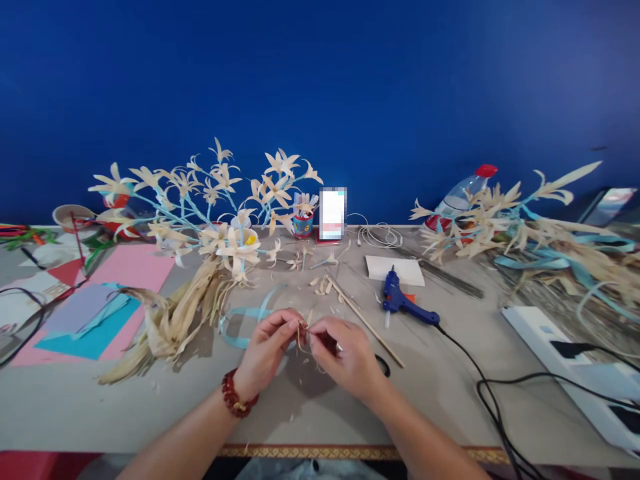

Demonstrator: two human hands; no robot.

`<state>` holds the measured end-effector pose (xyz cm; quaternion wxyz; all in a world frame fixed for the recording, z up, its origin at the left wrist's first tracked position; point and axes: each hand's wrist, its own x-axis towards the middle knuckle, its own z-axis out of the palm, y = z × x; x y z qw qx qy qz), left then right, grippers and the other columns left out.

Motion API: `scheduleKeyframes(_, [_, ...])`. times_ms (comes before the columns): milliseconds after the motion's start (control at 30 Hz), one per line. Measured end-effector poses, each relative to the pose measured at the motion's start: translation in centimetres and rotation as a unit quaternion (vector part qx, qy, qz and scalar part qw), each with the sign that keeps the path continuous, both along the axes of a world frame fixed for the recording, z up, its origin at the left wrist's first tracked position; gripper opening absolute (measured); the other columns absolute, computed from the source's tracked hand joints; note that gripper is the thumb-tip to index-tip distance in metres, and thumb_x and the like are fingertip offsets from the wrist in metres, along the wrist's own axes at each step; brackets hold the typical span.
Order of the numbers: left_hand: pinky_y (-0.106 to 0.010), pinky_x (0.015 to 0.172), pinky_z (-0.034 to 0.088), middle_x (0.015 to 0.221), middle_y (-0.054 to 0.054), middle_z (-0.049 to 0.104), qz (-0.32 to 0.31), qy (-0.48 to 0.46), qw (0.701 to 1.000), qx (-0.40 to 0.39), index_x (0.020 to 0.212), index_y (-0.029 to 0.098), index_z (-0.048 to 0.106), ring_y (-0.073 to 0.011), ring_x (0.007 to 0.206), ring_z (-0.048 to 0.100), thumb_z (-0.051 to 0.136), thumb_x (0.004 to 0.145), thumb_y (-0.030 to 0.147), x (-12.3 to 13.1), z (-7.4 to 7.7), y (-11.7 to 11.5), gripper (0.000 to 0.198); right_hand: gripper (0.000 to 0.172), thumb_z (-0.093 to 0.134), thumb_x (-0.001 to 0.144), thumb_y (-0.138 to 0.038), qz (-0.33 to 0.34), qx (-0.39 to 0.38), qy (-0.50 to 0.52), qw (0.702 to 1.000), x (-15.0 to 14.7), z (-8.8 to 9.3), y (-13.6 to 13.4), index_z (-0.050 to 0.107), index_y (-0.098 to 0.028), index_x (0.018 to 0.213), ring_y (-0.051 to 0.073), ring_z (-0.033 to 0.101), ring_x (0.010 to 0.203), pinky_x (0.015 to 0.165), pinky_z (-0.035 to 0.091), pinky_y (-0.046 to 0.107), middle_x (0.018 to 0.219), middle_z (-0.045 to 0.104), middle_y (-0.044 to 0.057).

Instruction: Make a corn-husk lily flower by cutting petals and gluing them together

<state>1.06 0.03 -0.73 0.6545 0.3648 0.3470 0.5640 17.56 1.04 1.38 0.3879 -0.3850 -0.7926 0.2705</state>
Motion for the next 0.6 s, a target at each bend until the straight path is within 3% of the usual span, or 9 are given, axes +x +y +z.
scheduleKeyframes(400, [-0.024, 0.065, 0.045, 0.07, -0.001, 0.063, 0.03, 0.057, 0.997, -0.044, 0.074, 0.016, 0.065, -0.0116, 0.063, 0.055, 0.067, 0.081, 0.034, 0.16, -0.27, -0.15, 0.02, 0.01, 0.052, 0.085, -0.019, -0.012, -0.023, -0.02, 0.999, -0.18, -0.19, -0.09, 0.06, -0.021, 0.081, 0.014, 0.054, 0.056, 0.056, 0.039, 0.024, 0.064, 0.063, 0.0])
scheduleKeyframes(600, [-0.024, 0.066, 0.044, 0.071, -0.001, 0.063, 0.038, 0.075, 0.996, -0.025, 0.077, 0.016, 0.065, -0.0119, 0.064, 0.055, 0.065, 0.083, 0.033, 0.2, -0.73, -0.18, 0.018, 0.009, 0.053, 0.084, -0.018, -0.021, -0.04, -0.008, 0.999, -0.26, -0.36, -0.08, 0.06, -0.021, 0.08, 0.013, 0.054, 0.054, 0.054, 0.039, 0.023, 0.062, 0.062, -0.001])
